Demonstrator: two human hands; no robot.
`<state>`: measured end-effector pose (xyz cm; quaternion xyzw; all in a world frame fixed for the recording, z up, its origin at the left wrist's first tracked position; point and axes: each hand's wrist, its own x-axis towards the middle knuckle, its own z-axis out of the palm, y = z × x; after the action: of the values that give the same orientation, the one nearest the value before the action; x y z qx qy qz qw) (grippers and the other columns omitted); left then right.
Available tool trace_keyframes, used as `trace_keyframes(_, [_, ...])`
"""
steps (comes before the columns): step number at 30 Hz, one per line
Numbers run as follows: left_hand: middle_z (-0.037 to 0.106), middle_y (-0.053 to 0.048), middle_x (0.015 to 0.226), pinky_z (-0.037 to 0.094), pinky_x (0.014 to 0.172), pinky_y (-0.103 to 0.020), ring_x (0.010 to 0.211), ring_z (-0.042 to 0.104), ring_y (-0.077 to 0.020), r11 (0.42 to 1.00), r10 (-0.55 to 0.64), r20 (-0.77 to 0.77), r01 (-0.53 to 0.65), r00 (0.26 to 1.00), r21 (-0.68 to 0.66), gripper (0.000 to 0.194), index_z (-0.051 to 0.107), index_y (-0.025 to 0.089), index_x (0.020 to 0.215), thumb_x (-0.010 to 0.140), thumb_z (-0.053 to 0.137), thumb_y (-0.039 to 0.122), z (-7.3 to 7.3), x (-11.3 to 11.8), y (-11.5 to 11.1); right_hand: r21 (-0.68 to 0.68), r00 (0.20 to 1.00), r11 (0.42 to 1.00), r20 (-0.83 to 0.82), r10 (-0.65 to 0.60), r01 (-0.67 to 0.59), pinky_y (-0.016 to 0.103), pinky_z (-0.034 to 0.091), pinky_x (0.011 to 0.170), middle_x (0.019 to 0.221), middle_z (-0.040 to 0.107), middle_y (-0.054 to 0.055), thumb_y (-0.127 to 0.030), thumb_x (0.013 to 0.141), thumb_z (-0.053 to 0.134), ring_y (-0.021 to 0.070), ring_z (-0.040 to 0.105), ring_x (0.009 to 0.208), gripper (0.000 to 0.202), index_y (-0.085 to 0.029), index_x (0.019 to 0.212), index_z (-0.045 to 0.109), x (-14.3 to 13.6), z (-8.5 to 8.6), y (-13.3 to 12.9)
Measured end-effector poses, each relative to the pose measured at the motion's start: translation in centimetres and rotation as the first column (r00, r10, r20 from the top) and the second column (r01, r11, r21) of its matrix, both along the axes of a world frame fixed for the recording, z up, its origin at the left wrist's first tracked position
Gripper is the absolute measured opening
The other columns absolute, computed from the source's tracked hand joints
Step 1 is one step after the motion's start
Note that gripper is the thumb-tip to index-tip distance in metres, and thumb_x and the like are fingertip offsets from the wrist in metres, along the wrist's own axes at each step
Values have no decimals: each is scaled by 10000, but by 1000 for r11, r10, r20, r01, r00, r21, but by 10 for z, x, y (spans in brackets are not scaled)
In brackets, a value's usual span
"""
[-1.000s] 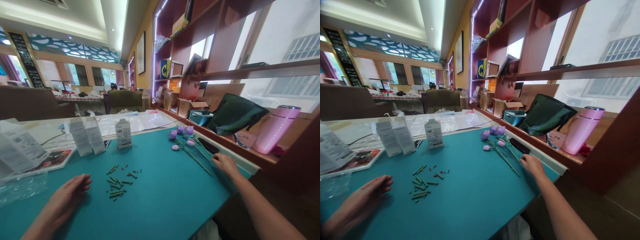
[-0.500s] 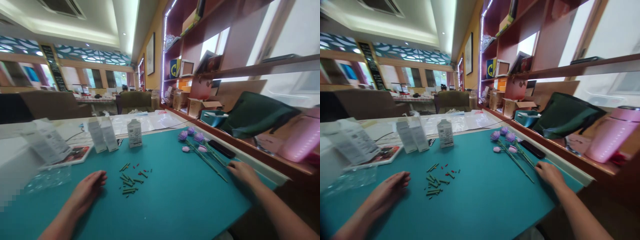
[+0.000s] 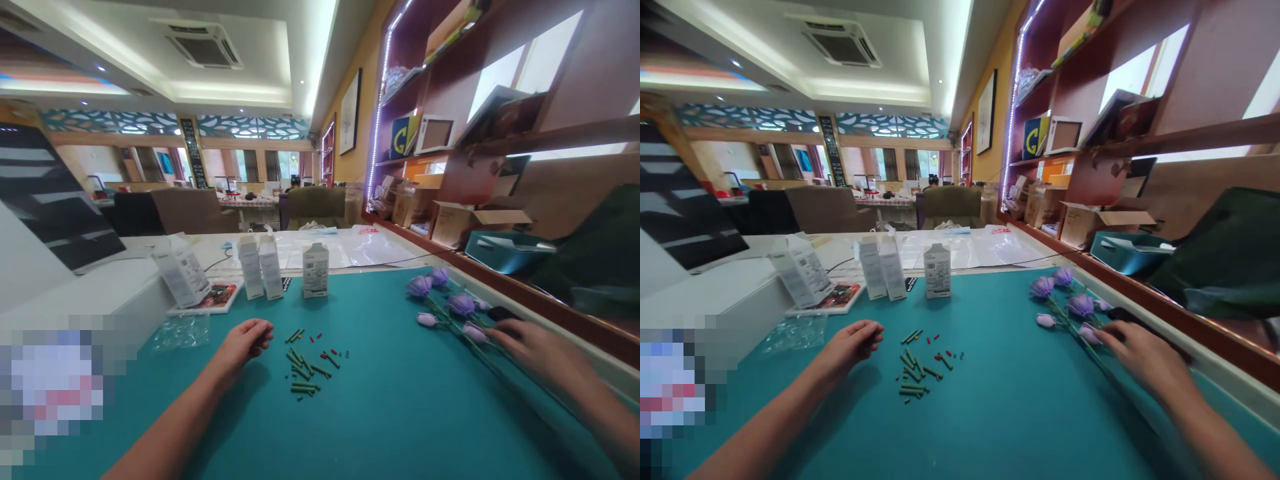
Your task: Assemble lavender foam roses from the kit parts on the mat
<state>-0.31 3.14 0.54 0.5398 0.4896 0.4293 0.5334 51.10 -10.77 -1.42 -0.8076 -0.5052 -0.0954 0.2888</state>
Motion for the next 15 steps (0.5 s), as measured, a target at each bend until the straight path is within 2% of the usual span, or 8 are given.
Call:
trace_keyframes(1, [641, -28, 710, 356, 520, -211, 568, 531, -111, 999, -15, -31, 16, 999, 27, 375, 627, 156, 762, 633, 685, 503, 5, 5, 3, -6, 994, 995, -51, 100, -100, 390, 458, 580, 856, 724, 118, -461, 704, 602, 293, 651, 701, 211, -282, 739, 708, -26, 14, 22])
trace_keyframes(3, [648, -33, 745, 358, 536, -215, 596, 533, -113, 998, -30, -42, 33, 999, 55, 341, 635, 156, 769, 660, 665, 478, 16, 16, 11, 31, 929, 946, -182, 322, -322, 375, 475, 658, 871, 722, 71, -465, 726, 590, 278, 655, 779, 226, -272, 780, 696, -81, 31, 72])
trace_keyframes(5, [661, -43, 799, 371, 555, -226, 627, 544, -123, 995, -45, -49, 49, 998, 91, 328, 647, 159, 797, 678, 647, 464, 28, 27, 17, 111, 823, 899, -368, 433, -424, 374, 485, 701, 834, 714, 61, -409, 684, 646, 266, 649, 784, 205, -245, 800, 686, -130, 33, 125])
trace_keyframes(7, [665, -51, 831, 376, 563, -240, 648, 550, -137, 985, -77, -97, 91, 992, 148, 314, 642, 166, 816, 702, 610, 456, 36, 33, 23, 134, 771, 870, -413, 485, -475, 383, 494, 741, 874, 713, 54, -356, 643, 694, 246, 648, 777, 277, -231, 890, 683, -168, 25, 176])
trace_keyframes(9, [668, -54, 848, 387, 582, -253, 671, 557, -149, 979, -85, -138, 109, 987, 174, 300, 642, 175, 830, 721, 586, 448, 40, 33, 27, 164, 717, 846, -463, 520, -508, 391, 507, 758, 1021, 692, 80, -343, 625, 720, 240, 653, 821, 454, -209, 1053, 643, -195, 15, 220])
trace_keyframes(12, [667, -51, 822, 389, 583, -264, 669, 556, -159, 981, -84, -169, 111, 982, 161, 284, 643, 188, 809, 719, 582, 450, 37, 24, 30, 244, 616, 795, -522, 591, -556, 405, 500, 843, 1238, 600, 118, -351, 600, 753, 267, 597, 1047, 695, -190, 1236, 523, -220, 5, 271])
trace_keyframes(15, [665, -44, 796, 388, 582, -267, 649, 548, -157, 988, -75, -182, 98, 980, 120, 280, 644, 192, 786, 708, 594, 457, 30, 10, 33, 313, 487, 718, -563, 668, -622, 393, 511, 850, 1169, 642, 87, -311, 605, 754, 241, 607, 1039, 681, -196, 1227, 500, -236, 1, 301])
